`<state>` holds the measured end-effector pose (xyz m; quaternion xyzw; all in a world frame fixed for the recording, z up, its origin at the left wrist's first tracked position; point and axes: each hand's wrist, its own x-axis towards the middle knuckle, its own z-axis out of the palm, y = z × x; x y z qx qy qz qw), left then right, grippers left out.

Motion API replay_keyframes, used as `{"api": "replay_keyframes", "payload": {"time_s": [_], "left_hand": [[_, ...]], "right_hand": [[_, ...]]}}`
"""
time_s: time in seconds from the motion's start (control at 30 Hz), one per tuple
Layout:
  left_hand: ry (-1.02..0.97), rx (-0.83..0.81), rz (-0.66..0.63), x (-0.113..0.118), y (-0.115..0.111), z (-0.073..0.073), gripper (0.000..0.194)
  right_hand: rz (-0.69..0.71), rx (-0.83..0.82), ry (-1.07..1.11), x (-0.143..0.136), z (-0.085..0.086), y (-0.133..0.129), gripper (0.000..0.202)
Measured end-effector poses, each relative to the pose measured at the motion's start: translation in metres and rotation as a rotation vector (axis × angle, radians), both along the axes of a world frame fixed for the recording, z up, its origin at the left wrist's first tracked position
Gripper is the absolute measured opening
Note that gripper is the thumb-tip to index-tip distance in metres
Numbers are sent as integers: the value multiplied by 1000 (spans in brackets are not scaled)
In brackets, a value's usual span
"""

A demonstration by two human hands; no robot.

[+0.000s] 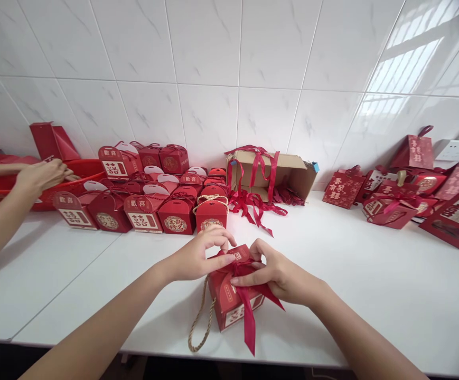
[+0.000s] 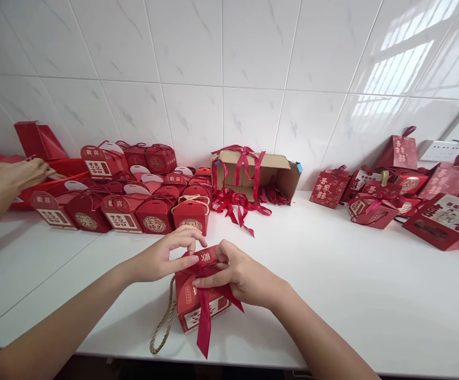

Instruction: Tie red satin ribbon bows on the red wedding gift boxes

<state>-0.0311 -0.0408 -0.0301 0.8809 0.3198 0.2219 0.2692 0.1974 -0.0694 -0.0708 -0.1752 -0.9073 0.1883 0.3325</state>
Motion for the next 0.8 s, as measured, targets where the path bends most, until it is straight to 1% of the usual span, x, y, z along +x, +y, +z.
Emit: {"api": "replay_keyframes", "payload": {"time_s": [0.07, 0.13, 0.27, 0.33, 0.47, 0.63, 0.7, 0.8], "left_hand": [[-54, 12, -1, 4, -4, -2, 21], [-115, -20, 9, 8, -9, -4, 21], [-210, -132, 139, 18, -17, -12, 27], [-245, -172, 175, 22, -18, -15, 28], [-290, -216, 163, 24, -17, -19, 24], [-307, -247, 136, 22, -17, -19, 17], [-304, -244, 138, 22, -18, -18, 19], [-306, -253, 157, 22, -18, -17, 24]], "right_hand": [[0, 23, 11, 0, 0, 0, 37], [-6, 40, 17, 1, -1, 1, 40], [-30, 54, 25, 1, -1, 1, 43], [-43, 60, 31, 0, -2, 1, 43], [-69, 66, 32, 1, -4, 1, 41], [-95, 18, 75, 4, -6, 2, 42], [-121, -3, 118, 5, -6, 3, 35], [-186, -21, 196, 5, -6, 4, 17]]}}
